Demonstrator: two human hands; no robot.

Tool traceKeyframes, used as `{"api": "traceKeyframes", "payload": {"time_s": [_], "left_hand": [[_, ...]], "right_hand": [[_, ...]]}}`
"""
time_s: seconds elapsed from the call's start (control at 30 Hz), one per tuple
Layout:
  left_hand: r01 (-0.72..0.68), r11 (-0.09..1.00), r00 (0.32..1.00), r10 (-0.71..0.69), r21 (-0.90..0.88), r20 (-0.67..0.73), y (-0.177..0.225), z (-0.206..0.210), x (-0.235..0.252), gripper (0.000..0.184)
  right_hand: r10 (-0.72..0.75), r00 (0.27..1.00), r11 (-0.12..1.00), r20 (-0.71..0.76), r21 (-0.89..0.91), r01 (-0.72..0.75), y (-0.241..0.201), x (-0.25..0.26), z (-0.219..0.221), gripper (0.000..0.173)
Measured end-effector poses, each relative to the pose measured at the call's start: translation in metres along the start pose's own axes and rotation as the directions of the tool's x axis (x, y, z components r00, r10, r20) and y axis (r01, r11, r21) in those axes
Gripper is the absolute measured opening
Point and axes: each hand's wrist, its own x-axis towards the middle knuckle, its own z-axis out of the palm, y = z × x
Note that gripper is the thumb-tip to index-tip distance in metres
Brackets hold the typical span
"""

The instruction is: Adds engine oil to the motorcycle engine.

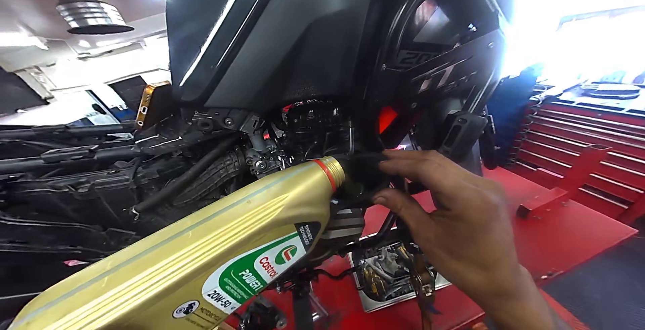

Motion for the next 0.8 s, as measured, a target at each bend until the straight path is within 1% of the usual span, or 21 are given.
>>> {"api": "traceKeyframes", "payload": {"time_s": [0.13, 0.27, 0.47, 0.63, 0.8], "left_hand": [[0.016, 1.0, 1.0, -0.016, -0.002, -0.002, 0.0017, 0.0021, 0.0002, 0.037], [0.003, 1.0, 1.0, -0.003, -0.004, -0.005, 0.0013, 0.0038, 0.0015, 0.038], [0.024, 1.0, 0.999, -0.024, 0.013, -0.036, 0.0031, 0.0032, 0.0022, 0.042], [0.032, 0.999, 0.999, -0.031, 0.012, -0.011, 0.0063, 0.0042, 0.0026, 0.036], [0.016, 0.999, 1.0, -0.015, 0.04, -0.023, 0.0056, 0.005, 0.0037, 0.042]], "right_hand": [[0.001, 1.0, 1.0, -0.006, 0.024, -0.001, 0.0007, -0.0003, 0.0007, 0.025], [0.002, 1.0, 0.999, -0.012, 0.04, -0.001, 0.0006, -0.0002, 0.0014, 0.025], [0.017, 1.0, 0.997, -0.007, 0.071, -0.016, 0.0009, -0.0013, 0.0018, 0.025], [0.018, 1.0, 0.997, -0.011, 0.074, -0.017, 0.0015, -0.0016, 0.0022, 0.024], [0.021, 1.0, 0.998, -0.015, 0.066, -0.02, 0.0012, -0.0014, 0.0022, 0.024]]}}
